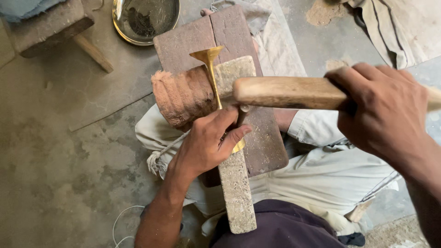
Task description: The person sits on the floor holding a chisel against a brass stem object resting on a brick support and strikes the chisel with a wooden mallet to emboss a decorative pattern into the metal. They periodically reposition the chisel and rotate the brass piece to work different areas of the surface.
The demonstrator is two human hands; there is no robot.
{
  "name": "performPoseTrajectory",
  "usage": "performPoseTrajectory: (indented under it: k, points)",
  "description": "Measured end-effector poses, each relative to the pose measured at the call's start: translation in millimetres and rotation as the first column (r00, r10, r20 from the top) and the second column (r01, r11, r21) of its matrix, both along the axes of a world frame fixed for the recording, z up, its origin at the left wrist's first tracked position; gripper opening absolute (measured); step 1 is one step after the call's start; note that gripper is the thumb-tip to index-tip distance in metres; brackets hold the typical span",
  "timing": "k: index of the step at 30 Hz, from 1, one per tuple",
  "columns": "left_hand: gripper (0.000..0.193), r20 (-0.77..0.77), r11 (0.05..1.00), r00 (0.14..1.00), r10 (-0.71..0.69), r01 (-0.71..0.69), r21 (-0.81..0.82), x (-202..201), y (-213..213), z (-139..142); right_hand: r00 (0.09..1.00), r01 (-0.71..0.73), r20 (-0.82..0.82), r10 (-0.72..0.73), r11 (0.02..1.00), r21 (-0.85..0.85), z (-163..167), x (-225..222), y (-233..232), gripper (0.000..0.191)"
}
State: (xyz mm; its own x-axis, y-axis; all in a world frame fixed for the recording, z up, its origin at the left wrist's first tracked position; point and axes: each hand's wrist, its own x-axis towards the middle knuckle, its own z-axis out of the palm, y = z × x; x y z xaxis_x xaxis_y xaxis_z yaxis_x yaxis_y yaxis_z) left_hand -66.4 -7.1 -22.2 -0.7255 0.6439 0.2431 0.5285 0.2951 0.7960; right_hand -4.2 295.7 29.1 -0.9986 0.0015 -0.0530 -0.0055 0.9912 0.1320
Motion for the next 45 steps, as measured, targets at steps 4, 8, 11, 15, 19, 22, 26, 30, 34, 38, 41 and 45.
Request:
performPoseTrajectory:
  k: [4, 8, 11, 15, 19, 22, 26, 30, 34, 38, 41, 45]
  points:
    - [0.023, 0.165, 0.998, 0.985, 0.045, -0.036, -0.058, -12, 8, 7, 0.989, 0.148, 0.079, -0.125, 0.822, -0.550, -21, 31, 21, 0.046]
    - [0.026, 0.257, 0.991, 0.965, -0.048, 0.078, -0.108, -27, 22, 21, 0.877, 0.444, 0.291, -0.383, 0.412, -0.795, -55, 53, 20, 0.054]
    - [0.034, 0.209, 0.958, 0.962, -0.174, 0.214, -0.189, -32, 42, 27, 0.823, 0.449, 0.306, -0.479, 0.217, -0.867, -71, 67, 19, 0.055]
    - [0.039, 0.227, 0.941, 0.946, -0.233, 0.278, -0.193, -38, 58, 33, 0.838, 0.410, 0.262, -0.479, 0.236, -0.881, -75, 67, 29, 0.053]
    - [0.038, 0.322, 0.917, 0.915, -0.242, 0.324, -0.234, -44, 66, 34, 0.876, 0.380, 0.142, -0.461, 0.476, -0.793, -69, 58, 36, 0.054]
    - [0.035, 0.309, 0.912, 0.917, -0.253, 0.333, -0.241, -47, 68, 35, 0.846, 0.327, 0.142, -0.513, 0.291, -0.899, -64, 52, 34, 0.053]
    - [0.033, 0.319, 0.900, 0.906, -0.277, 0.361, -0.243, -51, 70, 34, 0.880, 0.339, 0.142, -0.452, 0.390, -0.856, -59, 52, 32, 0.052]
    - [0.030, 0.352, 0.874, 0.882, -0.313, 0.413, -0.257, -56, 72, 32, 0.899, 0.269, -0.001, -0.437, 0.556, -0.786, -62, 57, 27, 0.043]
    - [0.033, 0.394, 0.843, 0.852, -0.346, 0.466, -0.267, -62, 77, 29, 0.824, 0.415, 0.181, -0.537, 0.355, -0.837, -74, 60, 19, 0.045]
    - [0.032, 0.435, 0.827, 0.835, -0.336, 0.483, -0.288, -65, 77, 29, 0.794, 0.453, 0.210, -0.570, 0.325, -0.830, -83, 60, 15, 0.042]
    - [0.034, 0.460, 0.836, 0.824, -0.330, 0.482, -0.263, -67, 75, 28, 0.878, 0.358, 0.066, -0.474, 0.561, -0.746, -86, 58, 13, 0.041]
    - [0.037, 0.345, 0.889, 0.868, -0.357, 0.429, -0.160, -66, 70, 26, 0.841, 0.384, 0.086, -0.534, 0.477, -0.790, -78, 51, 14, 0.040]
